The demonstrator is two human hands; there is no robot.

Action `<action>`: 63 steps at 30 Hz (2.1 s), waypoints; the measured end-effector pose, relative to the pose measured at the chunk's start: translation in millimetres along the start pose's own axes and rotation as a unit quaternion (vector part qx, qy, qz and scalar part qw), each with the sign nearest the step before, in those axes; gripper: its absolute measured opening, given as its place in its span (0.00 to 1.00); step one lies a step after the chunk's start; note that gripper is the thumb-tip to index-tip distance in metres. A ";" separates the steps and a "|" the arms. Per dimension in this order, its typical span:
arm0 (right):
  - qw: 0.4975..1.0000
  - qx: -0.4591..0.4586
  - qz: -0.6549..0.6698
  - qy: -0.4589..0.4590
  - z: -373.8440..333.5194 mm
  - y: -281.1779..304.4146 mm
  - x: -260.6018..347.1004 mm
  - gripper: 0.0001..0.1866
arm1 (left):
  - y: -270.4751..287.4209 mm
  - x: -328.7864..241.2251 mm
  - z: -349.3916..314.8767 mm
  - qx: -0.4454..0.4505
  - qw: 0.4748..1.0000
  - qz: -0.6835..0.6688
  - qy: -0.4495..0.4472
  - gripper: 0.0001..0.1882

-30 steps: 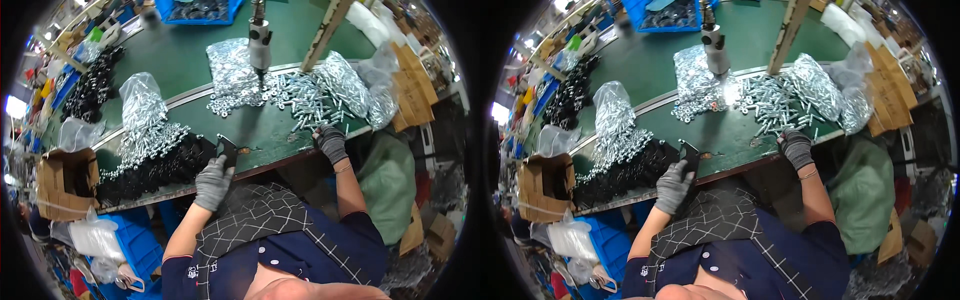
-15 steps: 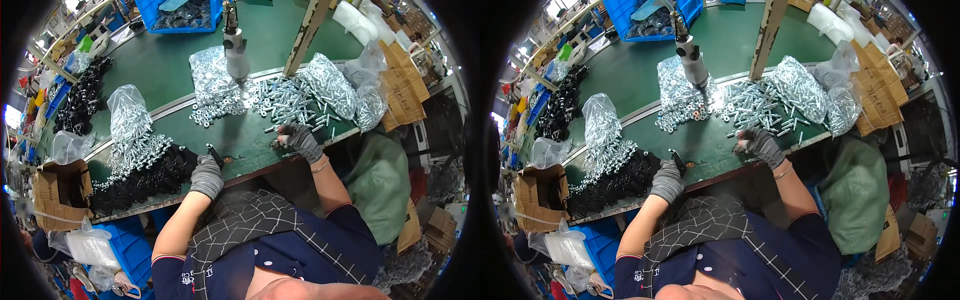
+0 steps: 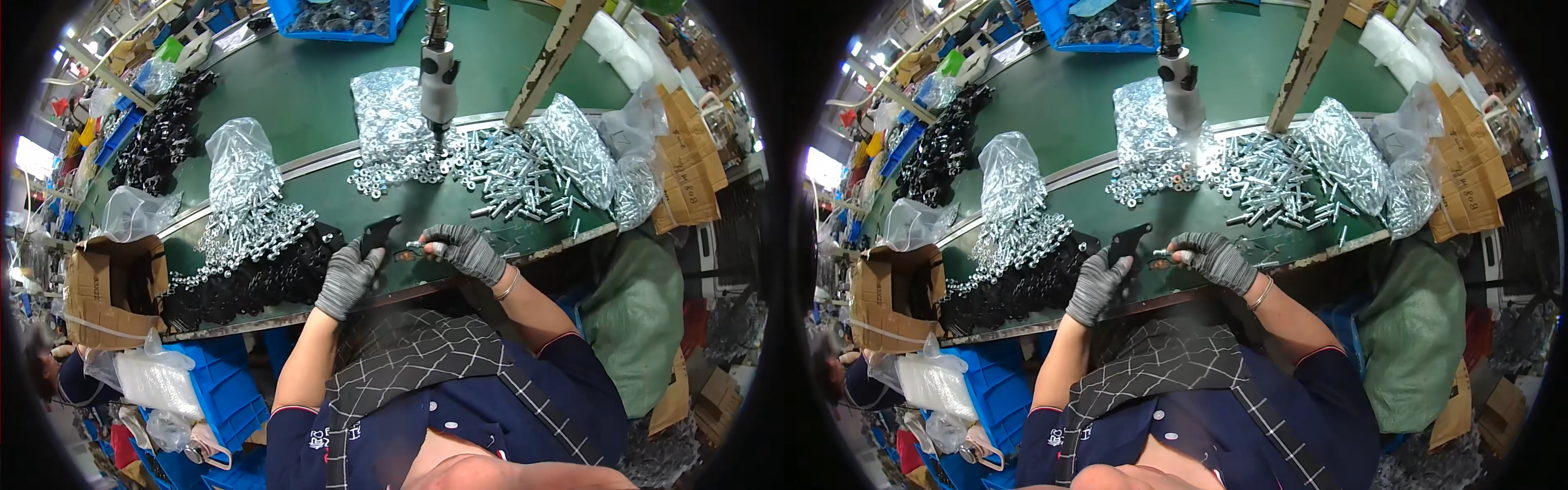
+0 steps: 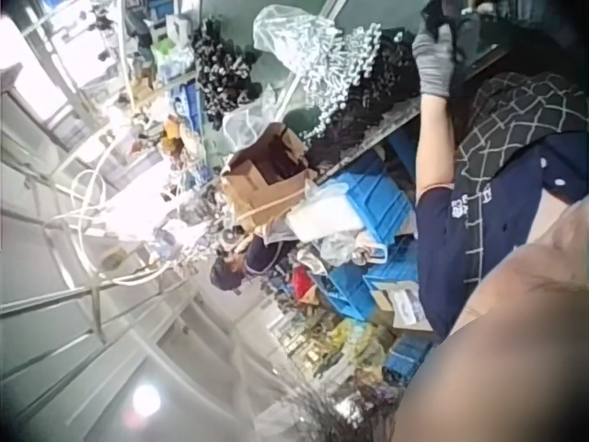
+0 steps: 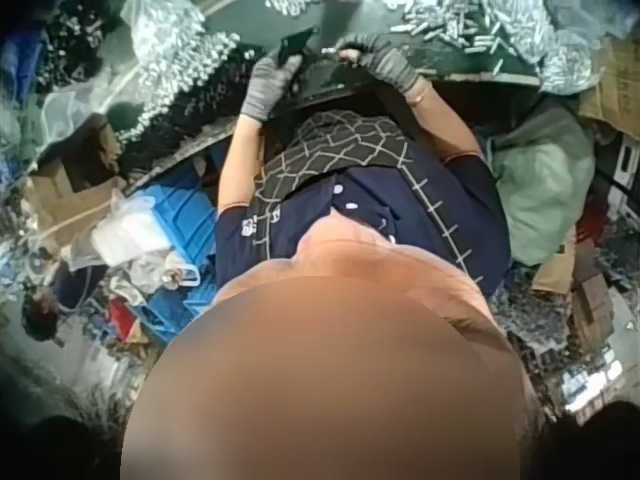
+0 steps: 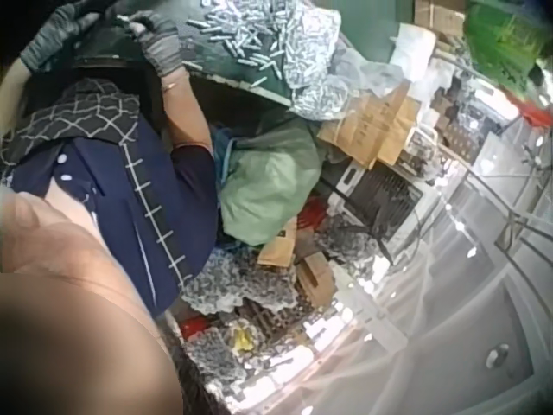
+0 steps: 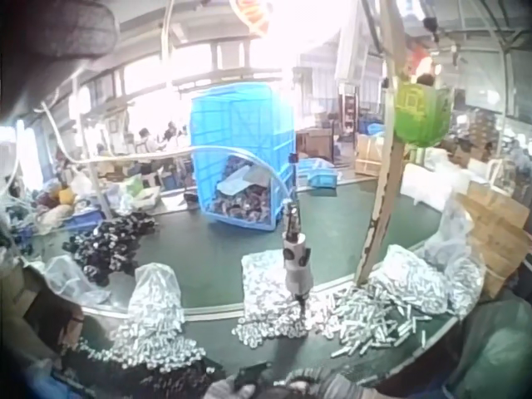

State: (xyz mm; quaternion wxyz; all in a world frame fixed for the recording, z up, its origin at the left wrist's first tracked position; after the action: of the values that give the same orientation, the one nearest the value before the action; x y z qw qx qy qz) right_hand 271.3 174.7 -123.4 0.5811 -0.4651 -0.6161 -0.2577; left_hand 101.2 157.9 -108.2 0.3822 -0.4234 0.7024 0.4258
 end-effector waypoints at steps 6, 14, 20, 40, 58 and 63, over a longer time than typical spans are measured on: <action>0.996 -0.014 -0.074 0.040 5.6 -26.0 7.9 0.09 | -24.9 10.4 -6.1 0.056 0.946 -0.319 0.027 0.17; 0.964 -0.048 -0.196 0.174 -8.8 -42.8 38.9 0.07 | -48.7 37.0 -2.8 0.026 0.914 -0.406 0.005 0.17; 0.990 -0.057 -0.086 0.101 -10.0 -34.3 36.8 0.06 | -65.3 19.3 -6.9 0.143 0.811 -0.566 0.033 0.17; 0.783 -0.094 -0.611 0.062 47.3 42.5 69.9 0.11 | -68.8 25.2 27.5 -0.003 0.913 -0.402 0.066 0.19; 0.778 0.075 -0.594 0.188 26.8 -48.2 64.3 0.08 | -72.1 35.1 34.7 -0.024 0.893 -0.444 0.069 0.10; 0.698 0.223 -0.610 0.300 23.3 -67.9 72.1 0.07 | -71.0 33.6 33.0 -0.032 0.900 -0.429 0.070 0.10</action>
State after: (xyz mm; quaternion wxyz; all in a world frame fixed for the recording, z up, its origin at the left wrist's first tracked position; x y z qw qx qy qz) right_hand 208.7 184.9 -43.8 0.5369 0.2580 -0.5974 -0.5369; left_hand 160.6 159.5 -169.2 0.4637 -0.7245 0.4640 0.2117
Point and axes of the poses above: each hand's wrist, its own z-axis towards the middle knuckle, its own y-axis out of the back of the hand, x = y × z, the point moved 10 cm from there along z, towards the middle knuckle, and after that the axes turned 5 degrees about z, right-handed, at the moved point
